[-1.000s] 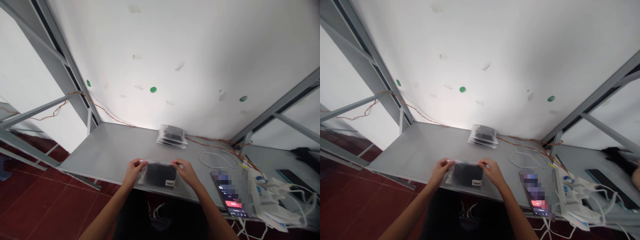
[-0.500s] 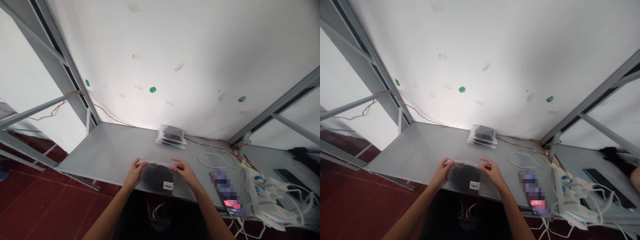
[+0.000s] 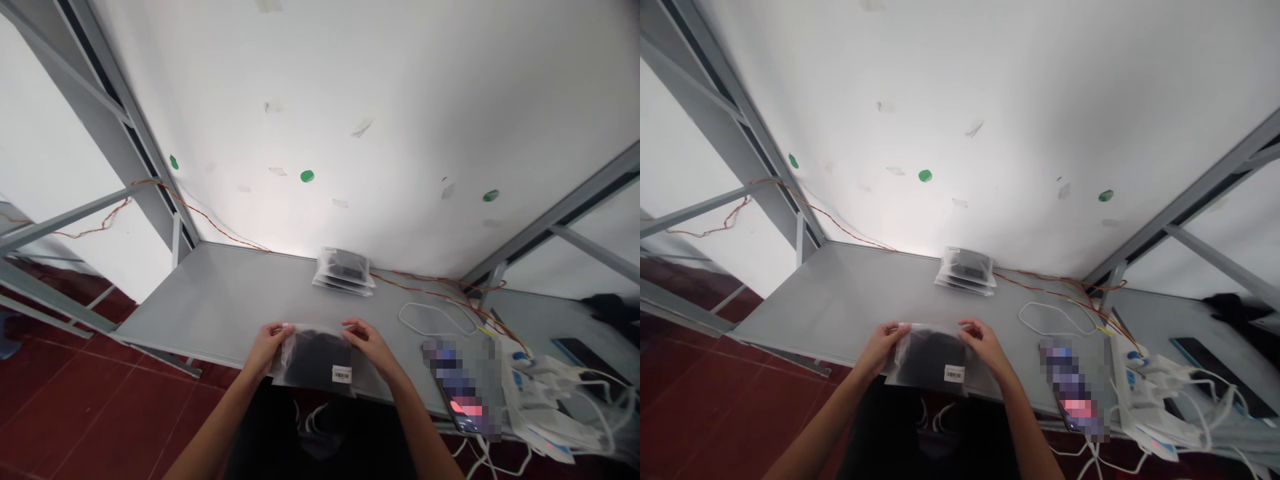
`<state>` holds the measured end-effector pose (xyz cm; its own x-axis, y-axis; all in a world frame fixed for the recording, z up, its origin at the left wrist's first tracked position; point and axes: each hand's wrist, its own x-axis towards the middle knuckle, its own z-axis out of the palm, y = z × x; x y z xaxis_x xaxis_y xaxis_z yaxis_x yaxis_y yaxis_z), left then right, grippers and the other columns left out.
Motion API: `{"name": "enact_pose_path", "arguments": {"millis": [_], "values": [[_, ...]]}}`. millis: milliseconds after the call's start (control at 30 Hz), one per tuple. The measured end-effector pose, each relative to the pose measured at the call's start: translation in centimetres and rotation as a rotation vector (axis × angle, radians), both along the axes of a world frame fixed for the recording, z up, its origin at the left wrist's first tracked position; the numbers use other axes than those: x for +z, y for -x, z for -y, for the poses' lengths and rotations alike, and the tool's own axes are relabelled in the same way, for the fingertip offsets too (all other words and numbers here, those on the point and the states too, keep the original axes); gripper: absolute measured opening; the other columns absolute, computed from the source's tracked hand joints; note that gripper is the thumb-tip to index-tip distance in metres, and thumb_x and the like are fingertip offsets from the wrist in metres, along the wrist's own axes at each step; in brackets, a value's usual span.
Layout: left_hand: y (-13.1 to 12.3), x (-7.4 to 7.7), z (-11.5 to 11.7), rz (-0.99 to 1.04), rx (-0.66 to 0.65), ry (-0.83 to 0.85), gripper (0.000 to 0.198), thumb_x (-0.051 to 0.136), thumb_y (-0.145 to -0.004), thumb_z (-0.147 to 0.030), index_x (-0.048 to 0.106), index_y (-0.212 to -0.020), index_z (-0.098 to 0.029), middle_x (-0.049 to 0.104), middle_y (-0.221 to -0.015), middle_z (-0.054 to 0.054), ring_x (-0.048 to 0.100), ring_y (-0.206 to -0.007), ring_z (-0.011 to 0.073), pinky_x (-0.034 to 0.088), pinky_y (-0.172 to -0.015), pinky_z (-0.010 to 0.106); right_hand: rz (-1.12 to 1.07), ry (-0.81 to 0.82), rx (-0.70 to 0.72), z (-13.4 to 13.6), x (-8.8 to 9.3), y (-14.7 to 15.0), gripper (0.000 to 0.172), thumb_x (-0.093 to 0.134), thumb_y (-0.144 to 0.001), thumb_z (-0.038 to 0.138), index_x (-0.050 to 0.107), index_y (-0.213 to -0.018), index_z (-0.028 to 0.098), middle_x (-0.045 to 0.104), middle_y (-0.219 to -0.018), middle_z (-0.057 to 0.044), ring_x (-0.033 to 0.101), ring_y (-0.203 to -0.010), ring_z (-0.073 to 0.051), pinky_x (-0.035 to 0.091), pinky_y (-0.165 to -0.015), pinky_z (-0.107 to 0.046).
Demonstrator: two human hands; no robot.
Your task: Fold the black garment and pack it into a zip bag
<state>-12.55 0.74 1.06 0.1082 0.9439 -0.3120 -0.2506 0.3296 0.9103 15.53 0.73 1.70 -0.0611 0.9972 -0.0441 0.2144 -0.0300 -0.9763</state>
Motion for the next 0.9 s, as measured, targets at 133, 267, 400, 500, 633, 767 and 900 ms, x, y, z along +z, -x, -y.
{"name": "enact_pose_path", "arguments": {"millis": [133,267,400,500,633,767,900], "values": [[-0.7,0.1,0.0,-0.015,-0.062,-0.041,0.054,0.082,-0.07,-0.066,0.075,-0.086,-0.015,0.068,-0.068,0.002,0.057,-0.055,0.0121,0.043,-0.053,0.023,0.219,-0.157,0.061,-1.1,2.8,2.7,0.033,0.067,-0.087,0.049,0.076,-0.105,0.023,0.076,-0.11,-0.009,0.067,-0.103,-0.027,0.047,-0.101,-0.042],[-1.3,0.0,-0.1,-0.089,-0.062,-0.144,0.058,0.073,-0.076,-0.072,0.076,-0.089,-0.015,0.066,-0.066,0.001,0.053,-0.056,0.0126,0.04,-0.055,0.024,0.381,-0.239,0.21,-2.5,5.0,7.4,0.024,0.066,-0.092,0.043,0.08,-0.104,0.026,0.078,-0.109,-0.007,0.067,-0.105,-0.025,0.047,-0.099,-0.037],[-1.0,0.3,0.1,-0.235,-0.006,-0.287,0.051,0.068,-0.082,-0.068,0.075,-0.088,-0.017,0.068,-0.076,0.002,0.057,-0.072,0.0176,0.043,-0.067,0.026,0.462,-0.247,0.33,-3.7,5.3,10.1,0.021,0.069,-0.092,0.043,0.082,-0.093,0.026,0.08,-0.095,-0.005,0.07,-0.086,-0.022,0.051,-0.082,-0.032],[-0.6,0.3,0.7,-0.359,0.051,-0.37,0.045,0.063,-0.087,-0.065,0.068,-0.079,-0.021,0.062,-0.07,-0.001,0.052,-0.069,0.0173,0.039,-0.066,0.027,0.467,-0.257,0.38,-4.2,5.0,10.6,0.021,0.068,-0.093,0.04,0.082,-0.094,0.025,0.08,-0.094,-0.003,0.07,-0.082,-0.019,0.051,-0.078,-0.028],[-0.8,-0.5,1.4,-0.486,0.103,-0.426,0.044,0.056,-0.094,-0.062,0.054,-0.071,-0.024,0.046,-0.059,-0.005,0.04,-0.057,0.0154,0.029,-0.06,0.028,0.493,-0.253,0.392,-4.5,4.6,10.9,0.02,0.064,-0.096,0.032,0.082,-0.094,0.022,0.08,-0.093,-0.003,0.07,-0.083,-0.018,0.05,-0.077,-0.026],[-1.2,-1.3,1.6,-0.555,0.137,-0.459,0.045,0.053,-0.095,-0.062,0.047,-0.07,-0.025,0.043,-0.058,-0.005,0.038,-0.055,0.0156,0.026,-0.059,0.03,0.565,-0.259,0.408,-4.5,4.4,10.5,0.016,0.064,-0.095,0.026,0.08,-0.093,0.023,0.079,-0.098,-0.002,0.069,-0.089,-0.019,0.048,-0.079,-0.027],[-0.5,-1.3,1.4,-0.587,0.202,-0.481,0.045,0.049,-0.097,-0.061,0.044,-0.07,-0.026,0.042,-0.06,-0.005,0.04,-0.058,0.0163,0.028,-0.06,0.03,0.673,-0.27,0.382,-4.4,4.8,8.3,0.014,0.064,-0.094,0.022,0.078,-0.09,0.023,0.077,-0.102,-0.004,0.065,-0.099,-0.023,0.045,-0.087,-0.033]]}}
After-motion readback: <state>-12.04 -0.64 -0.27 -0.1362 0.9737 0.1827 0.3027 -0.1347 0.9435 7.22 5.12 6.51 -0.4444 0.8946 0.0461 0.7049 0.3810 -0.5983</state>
